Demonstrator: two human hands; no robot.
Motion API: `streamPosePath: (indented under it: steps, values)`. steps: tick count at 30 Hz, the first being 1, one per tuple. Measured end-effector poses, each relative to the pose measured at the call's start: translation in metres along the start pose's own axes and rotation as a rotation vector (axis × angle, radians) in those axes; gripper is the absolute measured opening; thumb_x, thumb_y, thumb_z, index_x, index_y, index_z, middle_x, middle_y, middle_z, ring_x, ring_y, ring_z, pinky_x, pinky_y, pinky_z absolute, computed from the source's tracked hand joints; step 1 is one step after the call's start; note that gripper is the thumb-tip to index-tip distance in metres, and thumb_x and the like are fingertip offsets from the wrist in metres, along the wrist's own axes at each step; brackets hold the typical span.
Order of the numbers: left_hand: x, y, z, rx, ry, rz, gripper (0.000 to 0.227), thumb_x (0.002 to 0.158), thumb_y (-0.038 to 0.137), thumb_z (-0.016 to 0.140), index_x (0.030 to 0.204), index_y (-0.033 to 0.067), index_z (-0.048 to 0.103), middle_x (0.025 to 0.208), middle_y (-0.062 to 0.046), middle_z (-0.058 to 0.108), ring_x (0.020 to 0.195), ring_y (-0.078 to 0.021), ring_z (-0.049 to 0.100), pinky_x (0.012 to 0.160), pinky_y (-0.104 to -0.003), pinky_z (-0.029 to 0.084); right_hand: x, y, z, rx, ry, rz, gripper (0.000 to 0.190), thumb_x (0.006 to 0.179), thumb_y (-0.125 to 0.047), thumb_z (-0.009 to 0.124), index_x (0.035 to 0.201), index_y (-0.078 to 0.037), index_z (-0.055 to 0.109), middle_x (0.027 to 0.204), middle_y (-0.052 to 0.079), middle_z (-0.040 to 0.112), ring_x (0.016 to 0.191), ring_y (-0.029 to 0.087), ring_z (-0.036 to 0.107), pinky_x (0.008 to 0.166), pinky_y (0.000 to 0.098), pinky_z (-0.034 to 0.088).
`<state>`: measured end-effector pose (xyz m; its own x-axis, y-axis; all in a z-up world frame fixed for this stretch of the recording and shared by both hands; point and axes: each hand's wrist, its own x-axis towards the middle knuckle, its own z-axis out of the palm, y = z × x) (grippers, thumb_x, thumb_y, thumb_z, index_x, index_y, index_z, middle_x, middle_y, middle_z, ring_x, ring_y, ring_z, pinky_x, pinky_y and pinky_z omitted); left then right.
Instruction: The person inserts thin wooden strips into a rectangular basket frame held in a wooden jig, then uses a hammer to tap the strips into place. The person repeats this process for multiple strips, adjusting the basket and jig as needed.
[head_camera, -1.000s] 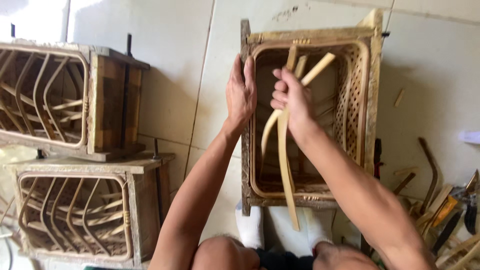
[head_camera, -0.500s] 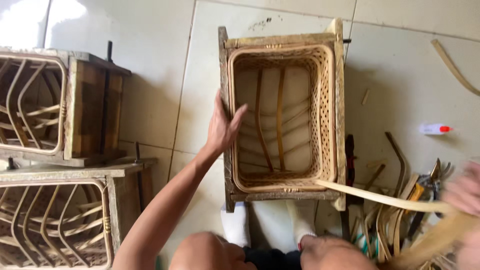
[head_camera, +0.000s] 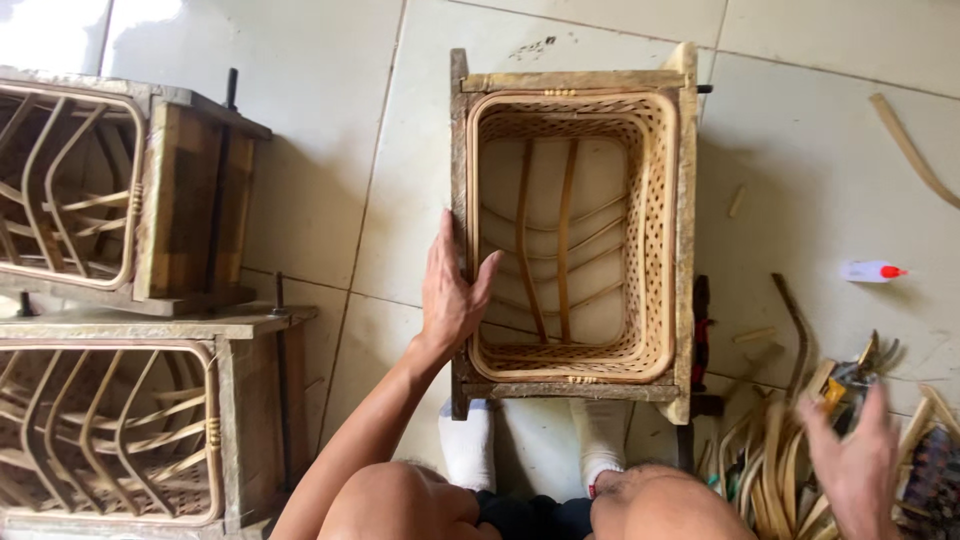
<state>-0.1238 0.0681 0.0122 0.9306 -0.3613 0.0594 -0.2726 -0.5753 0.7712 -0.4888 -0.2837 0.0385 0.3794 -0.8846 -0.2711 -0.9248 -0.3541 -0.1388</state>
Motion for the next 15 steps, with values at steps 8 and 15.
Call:
streamPosePath:
  steps: [8,15]
  values:
    - [0.005,0.011,-0.007,0.000,-0.033,-0.020,0.085,0.096,0.027,0.073,0.160,-0.0019,0.024,0.142,-0.030,0.054,0.127,-0.0428,0.057,0.104,-0.047,0.049,0.051,-0.330,0.087,0.486,-0.091,-0.963,0.048,0.101,-0.011,0.068,0.144,0.004,0.054,0.085,0.015,0.064,0.058,0.017,0.053,0.045,0.0244,0.043]
    - [0.006,0.012,-0.007,0.009,0.025,-0.015,0.082,0.095,0.030,0.074,0.157,0.0001,0.030,0.139,-0.027,0.058,0.124,-0.0415,0.060,0.103,-0.045,0.051,0.135,-0.389,0.249,-0.011,-0.220,-0.626,0.084,0.094,-0.001,0.055,0.160,0.014,0.005,0.122,0.040,0.059,0.087,0.043,0.068,0.066,0.0433,0.060]
